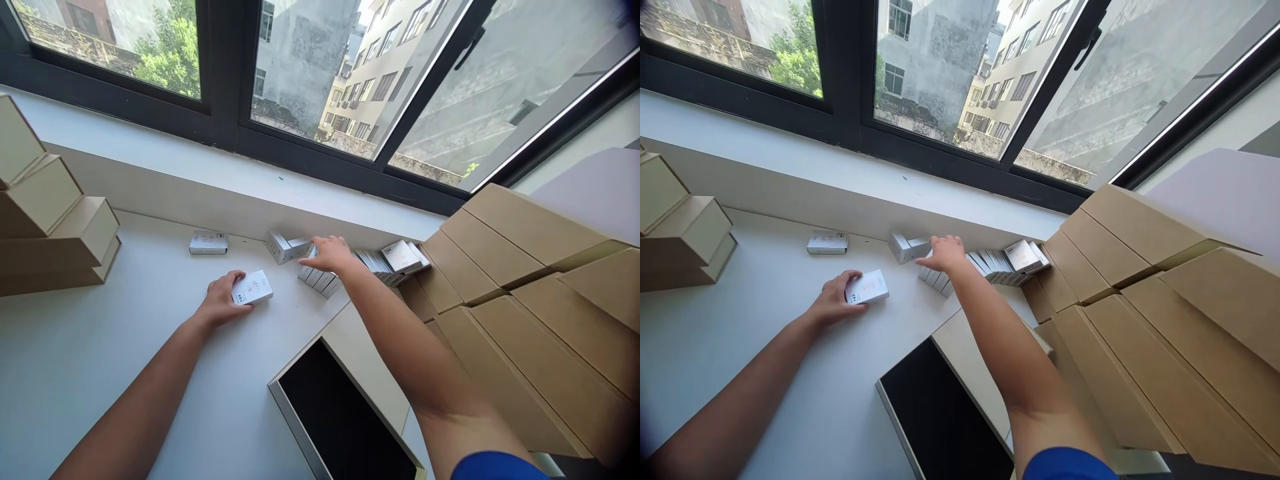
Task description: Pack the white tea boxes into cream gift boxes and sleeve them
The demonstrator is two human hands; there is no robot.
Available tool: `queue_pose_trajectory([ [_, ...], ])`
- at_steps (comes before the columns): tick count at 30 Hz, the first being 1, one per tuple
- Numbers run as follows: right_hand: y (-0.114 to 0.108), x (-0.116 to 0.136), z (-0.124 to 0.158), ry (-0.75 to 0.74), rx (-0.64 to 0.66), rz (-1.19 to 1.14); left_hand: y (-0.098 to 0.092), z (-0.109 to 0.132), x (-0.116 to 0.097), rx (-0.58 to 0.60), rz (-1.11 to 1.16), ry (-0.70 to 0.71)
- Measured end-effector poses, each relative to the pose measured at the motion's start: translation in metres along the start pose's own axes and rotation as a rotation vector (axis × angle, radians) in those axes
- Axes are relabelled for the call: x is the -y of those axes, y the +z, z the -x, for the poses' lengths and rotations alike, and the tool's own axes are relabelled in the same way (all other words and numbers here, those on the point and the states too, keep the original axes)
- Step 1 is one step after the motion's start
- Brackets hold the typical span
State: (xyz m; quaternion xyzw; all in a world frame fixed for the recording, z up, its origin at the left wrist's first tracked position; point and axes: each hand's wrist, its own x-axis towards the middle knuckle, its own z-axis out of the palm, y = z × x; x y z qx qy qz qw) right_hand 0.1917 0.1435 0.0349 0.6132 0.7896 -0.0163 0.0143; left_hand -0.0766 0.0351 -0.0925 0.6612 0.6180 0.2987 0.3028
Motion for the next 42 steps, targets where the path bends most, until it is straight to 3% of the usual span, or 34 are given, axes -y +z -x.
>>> queue_pose_trajectory([
  [4,0.009,0.008,-0.021,0.039,0.077,0.009,-0.002,-0.001,-0.001,-0.036,0.034,-0.02],
  [9,-0.003,0.005,-0.009,-0.064,0.148,-0.122,0.001,0.0,-0.007,-0.067,0.253,0.054],
  [15,-0.017,-0.009,0.035,-0.451,0.176,-0.869,0.0,-0.005,-0.003,-0.115,0.927,-0.07],
  [21,-0.007,-0.002,0.065,-0.439,0.098,-1.128,-0.007,-0.008,0.0,-0.048,1.17,-0.121],
  [23,-0.003,0.0,0.069,-0.414,0.127,-1.179,-0.01,-0.008,-0.001,-0.025,1.214,-0.109],
  [26,0.003,0.0,0.07,-0.41,0.271,-1.277,-0.016,-0.006,0.001,0.016,1.266,-0.073],
  [30,0.016,0.004,0.066,-0.44,0.439,-1.349,-0.022,-0.001,0.0,0.196,1.399,-0.018],
  [33,0.032,0.015,0.06,-0.433,0.518,-1.399,-0.021,-0.001,-0.005,0.297,1.397,-0.093],
  [37,0.054,0.032,0.053,-0.416,0.609,-1.441,-0.009,-0.004,-0.011,0.262,1.194,-0.181],
  [42,0.067,0.045,0.049,-0.451,0.611,-1.414,0.007,-0.005,-0.011,0.243,1.1,-0.122],
])
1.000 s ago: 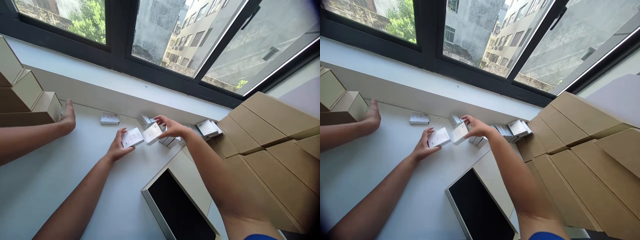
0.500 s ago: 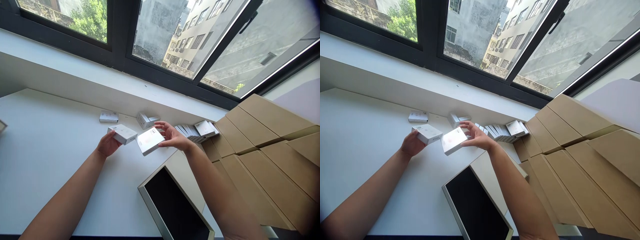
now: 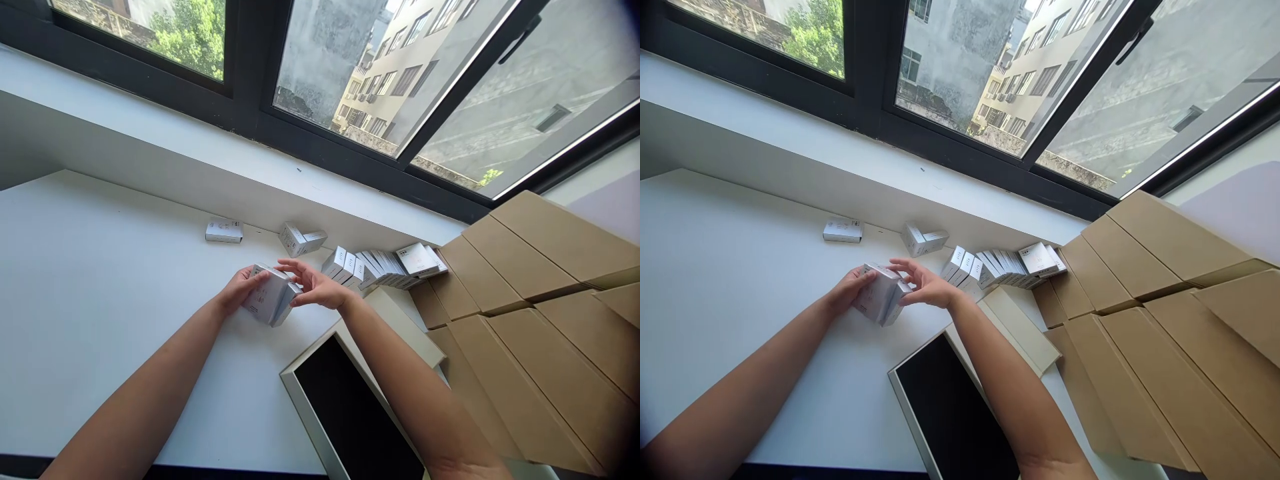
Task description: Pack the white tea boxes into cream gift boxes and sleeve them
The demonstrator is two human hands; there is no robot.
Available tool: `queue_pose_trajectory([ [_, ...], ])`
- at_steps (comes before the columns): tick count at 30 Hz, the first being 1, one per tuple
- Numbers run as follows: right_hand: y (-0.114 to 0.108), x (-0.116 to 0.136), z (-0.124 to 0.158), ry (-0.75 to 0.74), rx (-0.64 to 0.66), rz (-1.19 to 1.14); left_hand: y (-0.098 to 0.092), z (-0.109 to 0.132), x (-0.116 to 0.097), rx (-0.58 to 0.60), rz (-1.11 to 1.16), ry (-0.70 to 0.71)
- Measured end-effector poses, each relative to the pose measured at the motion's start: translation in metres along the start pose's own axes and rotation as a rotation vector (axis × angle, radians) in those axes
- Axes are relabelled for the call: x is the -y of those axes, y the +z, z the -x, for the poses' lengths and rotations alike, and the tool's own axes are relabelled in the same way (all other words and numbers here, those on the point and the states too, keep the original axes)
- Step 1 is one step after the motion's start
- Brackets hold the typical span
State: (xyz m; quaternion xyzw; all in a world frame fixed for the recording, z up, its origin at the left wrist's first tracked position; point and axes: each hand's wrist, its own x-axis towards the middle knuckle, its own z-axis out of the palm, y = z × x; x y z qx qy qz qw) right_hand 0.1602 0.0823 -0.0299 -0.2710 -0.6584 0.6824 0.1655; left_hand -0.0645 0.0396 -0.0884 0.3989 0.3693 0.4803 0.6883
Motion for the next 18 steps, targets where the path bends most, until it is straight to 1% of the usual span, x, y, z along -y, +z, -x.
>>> queue_pose_trajectory([
  [2,0.004,-0.002,-0.002,-0.02,-0.038,0.061,0.002,0.0,0.003,0.007,-0.037,0.029],
  [4,0.009,-0.003,-0.003,-0.011,-0.096,0.115,0.005,-0.001,0.004,-0.01,-0.065,0.059],
  [8,0.022,-0.002,-0.004,0.051,-0.161,0.088,0.008,-0.005,0.008,-0.074,-0.099,0.12],
  [9,0.026,-0.001,-0.004,0.068,-0.2,0.106,0.009,-0.006,0.01,-0.086,-0.113,0.14],
  [11,0.032,0.002,-0.005,0.139,-0.289,0.226,0.009,-0.008,0.014,-0.106,-0.152,0.182],
  [12,0.034,0.005,-0.004,0.194,-0.308,0.306,0.01,-0.008,0.017,-0.118,-0.173,0.201],
  [13,0.036,0.009,-0.004,0.251,-0.303,0.39,0.01,-0.008,0.019,-0.131,-0.196,0.22],
  [15,0.038,0.02,0.0,0.325,-0.247,0.558,0.01,-0.008,0.023,-0.163,-0.244,0.257],
  [16,0.038,0.026,0.002,0.325,-0.229,0.652,0.009,-0.009,0.025,-0.185,-0.268,0.276],
  [18,0.039,0.036,0.009,0.249,-0.276,0.877,0.007,-0.009,0.026,-0.233,-0.311,0.316],
])
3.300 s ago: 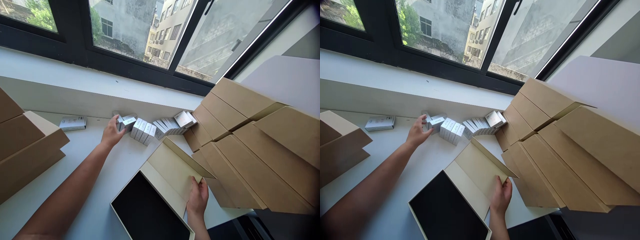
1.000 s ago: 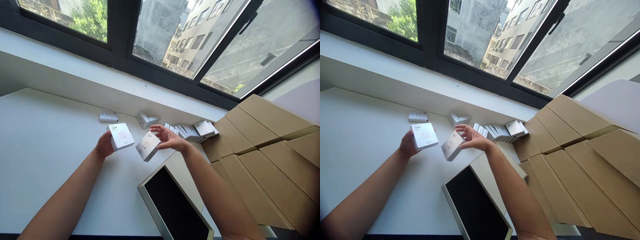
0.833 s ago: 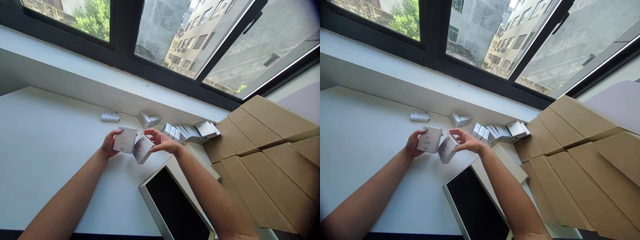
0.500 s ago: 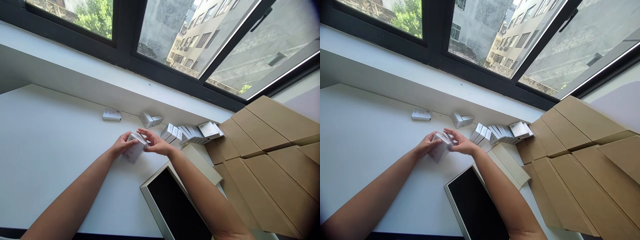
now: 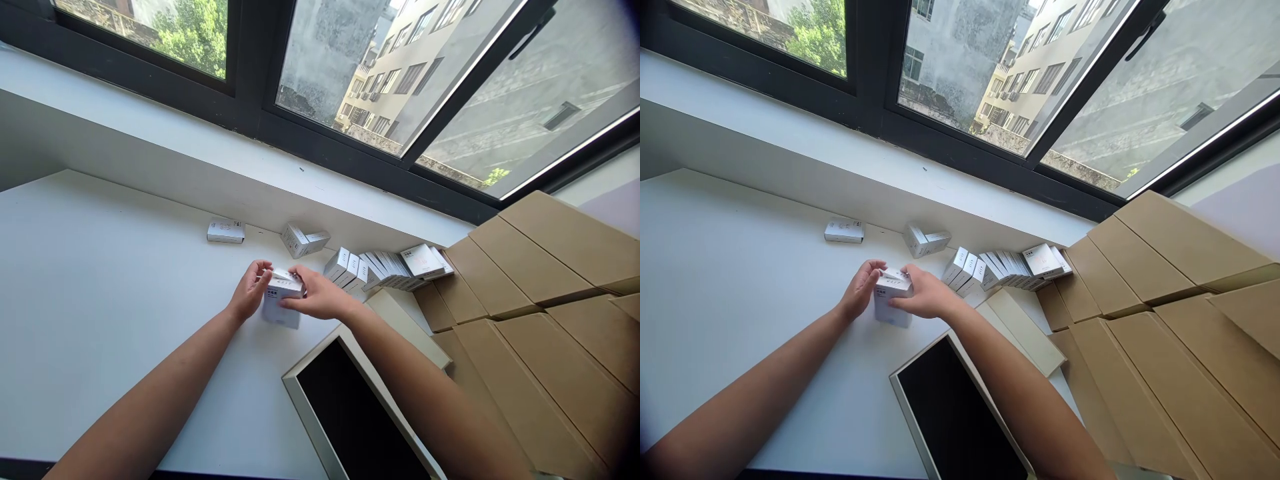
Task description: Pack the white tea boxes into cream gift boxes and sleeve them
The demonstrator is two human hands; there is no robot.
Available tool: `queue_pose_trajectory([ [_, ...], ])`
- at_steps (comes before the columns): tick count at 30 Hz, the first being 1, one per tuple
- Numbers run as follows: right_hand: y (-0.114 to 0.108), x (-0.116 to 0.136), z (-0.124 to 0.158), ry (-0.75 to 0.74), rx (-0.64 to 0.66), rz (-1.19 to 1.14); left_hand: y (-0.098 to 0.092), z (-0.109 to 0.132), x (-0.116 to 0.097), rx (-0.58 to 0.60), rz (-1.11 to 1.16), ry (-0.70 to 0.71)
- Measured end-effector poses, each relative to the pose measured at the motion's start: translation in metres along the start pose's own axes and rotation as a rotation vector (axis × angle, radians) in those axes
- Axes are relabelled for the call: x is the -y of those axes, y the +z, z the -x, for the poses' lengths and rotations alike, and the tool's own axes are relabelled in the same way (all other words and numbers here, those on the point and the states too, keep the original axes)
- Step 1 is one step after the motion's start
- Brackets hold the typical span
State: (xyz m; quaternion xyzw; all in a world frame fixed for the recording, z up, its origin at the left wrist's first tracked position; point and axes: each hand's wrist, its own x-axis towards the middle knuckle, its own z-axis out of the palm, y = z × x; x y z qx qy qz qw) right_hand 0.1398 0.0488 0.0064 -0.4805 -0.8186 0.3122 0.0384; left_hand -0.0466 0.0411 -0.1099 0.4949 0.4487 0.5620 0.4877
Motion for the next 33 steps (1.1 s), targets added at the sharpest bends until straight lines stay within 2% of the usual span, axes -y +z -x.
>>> queue_pose_trajectory([
  [3,-0.001,-0.001,0.007,-0.055,-0.206,0.186,-0.004,-0.002,0.0,-0.025,-0.039,0.033],
  [5,0.006,-0.007,0.007,0.005,-0.234,0.141,-0.006,-0.001,-0.002,0.025,-0.06,0.035],
  [7,0.015,-0.014,0.004,0.055,-0.185,0.028,-0.007,0.0,-0.003,0.102,-0.09,0.025],
  [10,0.02,-0.022,-0.001,0.02,-0.109,-0.119,-0.005,0.002,-0.006,0.258,-0.143,-0.057],
  [13,0.005,-0.023,-0.004,-0.047,0.0,-0.169,-0.004,0.002,-0.008,0.35,-0.159,-0.13],
  [15,-0.018,-0.02,-0.006,-0.074,0.114,-0.147,-0.004,0.001,-0.009,0.35,-0.156,-0.14],
  [17,-0.043,-0.016,-0.014,-0.064,0.13,-0.131,-0.004,0.0,-0.01,0.341,-0.156,-0.149],
  [20,-0.068,-0.014,-0.041,0.019,-0.175,0.055,-0.003,-0.001,-0.01,0.3,-0.154,-0.148],
  [22,-0.069,-0.018,-0.067,0.143,-0.299,0.313,-0.002,-0.002,-0.009,0.262,-0.146,-0.142],
  [24,-0.061,-0.027,-0.093,0.233,-0.299,0.464,-0.002,-0.003,-0.007,0.223,-0.131,-0.133],
  [27,-0.046,-0.044,-0.121,0.294,-0.264,0.537,-0.001,-0.004,-0.004,0.187,-0.083,-0.113],
  [30,-0.041,-0.056,-0.131,0.306,-0.219,0.585,-0.001,-0.005,-0.003,0.193,-0.044,-0.11],
  [33,-0.044,-0.062,-0.13,0.25,-0.172,0.601,-0.002,-0.005,-0.006,0.204,-0.029,-0.133],
])
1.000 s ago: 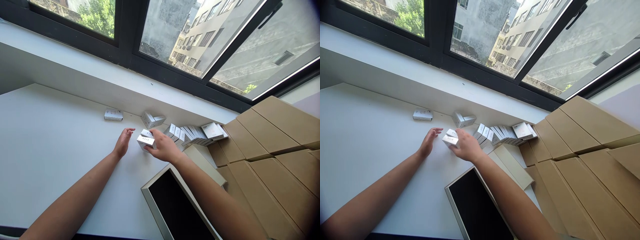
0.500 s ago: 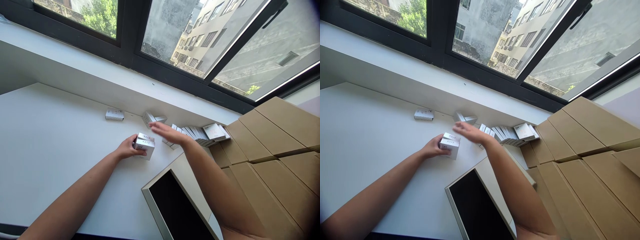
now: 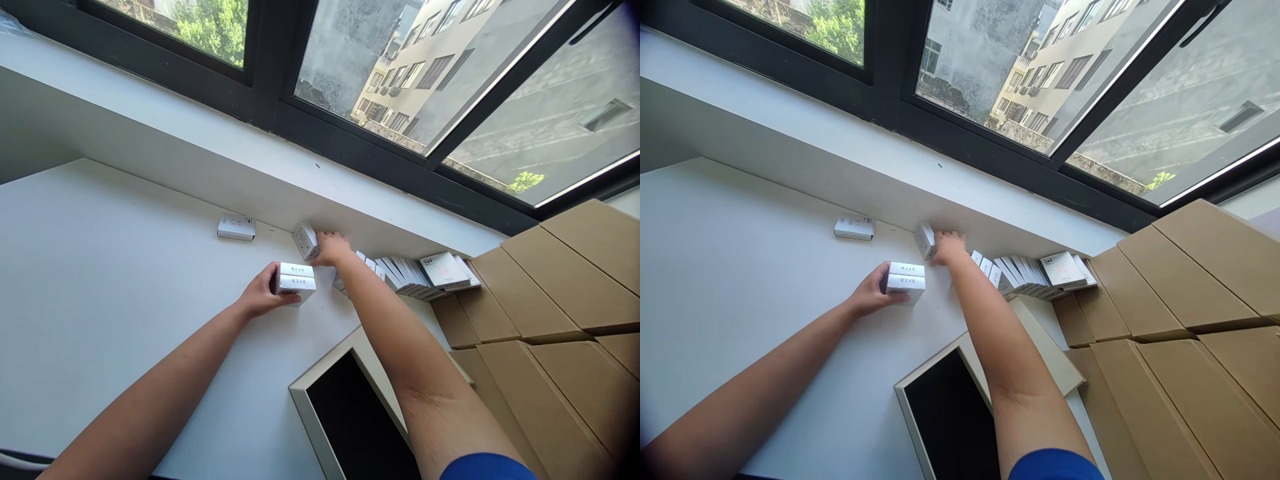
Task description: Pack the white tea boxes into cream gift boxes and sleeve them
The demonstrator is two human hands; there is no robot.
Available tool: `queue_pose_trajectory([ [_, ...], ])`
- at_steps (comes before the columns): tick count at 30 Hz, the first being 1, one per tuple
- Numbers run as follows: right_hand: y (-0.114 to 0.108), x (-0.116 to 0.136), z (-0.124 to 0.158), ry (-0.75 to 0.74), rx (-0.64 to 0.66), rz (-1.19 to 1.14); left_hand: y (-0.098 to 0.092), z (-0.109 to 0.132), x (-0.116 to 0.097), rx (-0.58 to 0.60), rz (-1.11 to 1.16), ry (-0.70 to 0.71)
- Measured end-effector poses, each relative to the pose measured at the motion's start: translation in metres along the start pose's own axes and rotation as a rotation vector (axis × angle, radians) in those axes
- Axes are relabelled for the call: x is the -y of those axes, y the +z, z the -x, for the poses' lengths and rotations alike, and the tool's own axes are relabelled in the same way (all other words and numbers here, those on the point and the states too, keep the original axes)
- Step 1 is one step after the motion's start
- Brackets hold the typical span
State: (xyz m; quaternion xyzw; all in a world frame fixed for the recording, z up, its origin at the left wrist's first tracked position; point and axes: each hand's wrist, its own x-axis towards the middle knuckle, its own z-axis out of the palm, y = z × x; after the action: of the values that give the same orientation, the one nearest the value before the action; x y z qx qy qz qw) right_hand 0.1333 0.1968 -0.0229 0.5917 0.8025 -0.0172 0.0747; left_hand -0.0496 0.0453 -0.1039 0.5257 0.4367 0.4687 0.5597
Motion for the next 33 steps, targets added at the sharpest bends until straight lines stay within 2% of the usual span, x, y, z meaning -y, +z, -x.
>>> queue_pose_trajectory([
  [7,-0.008,-0.011,0.016,-0.167,0.058,-0.232,-0.003,0.0,-0.003,0.0,0.078,0.019],
  [12,-0.011,0.001,0.033,-0.32,0.08,-0.512,-0.001,-0.001,0.0,-0.029,0.083,0.047],
  [14,-0.017,0.005,0.036,-0.361,0.052,-0.599,0.0,-0.001,-0.001,-0.037,0.081,0.045],
  [18,-0.036,-0.002,0.036,-0.364,-0.133,-0.757,0.002,0.0,-0.004,-0.123,0.027,0.037],
  [20,-0.045,-0.012,0.036,-0.299,-0.129,-0.664,0.002,0.0,-0.006,-0.185,-0.008,0.037],
  [24,-0.047,-0.024,0.038,-0.2,0.031,-0.383,0.002,0.0,-0.008,-0.304,-0.005,0.048],
  [28,-0.038,-0.015,0.038,-0.248,0.056,-0.336,0.001,-0.002,-0.009,-0.407,-0.011,0.046],
  [33,-0.033,0.004,0.024,-0.325,0.015,-0.213,-0.002,-0.003,-0.01,-0.533,0.007,0.035],
])
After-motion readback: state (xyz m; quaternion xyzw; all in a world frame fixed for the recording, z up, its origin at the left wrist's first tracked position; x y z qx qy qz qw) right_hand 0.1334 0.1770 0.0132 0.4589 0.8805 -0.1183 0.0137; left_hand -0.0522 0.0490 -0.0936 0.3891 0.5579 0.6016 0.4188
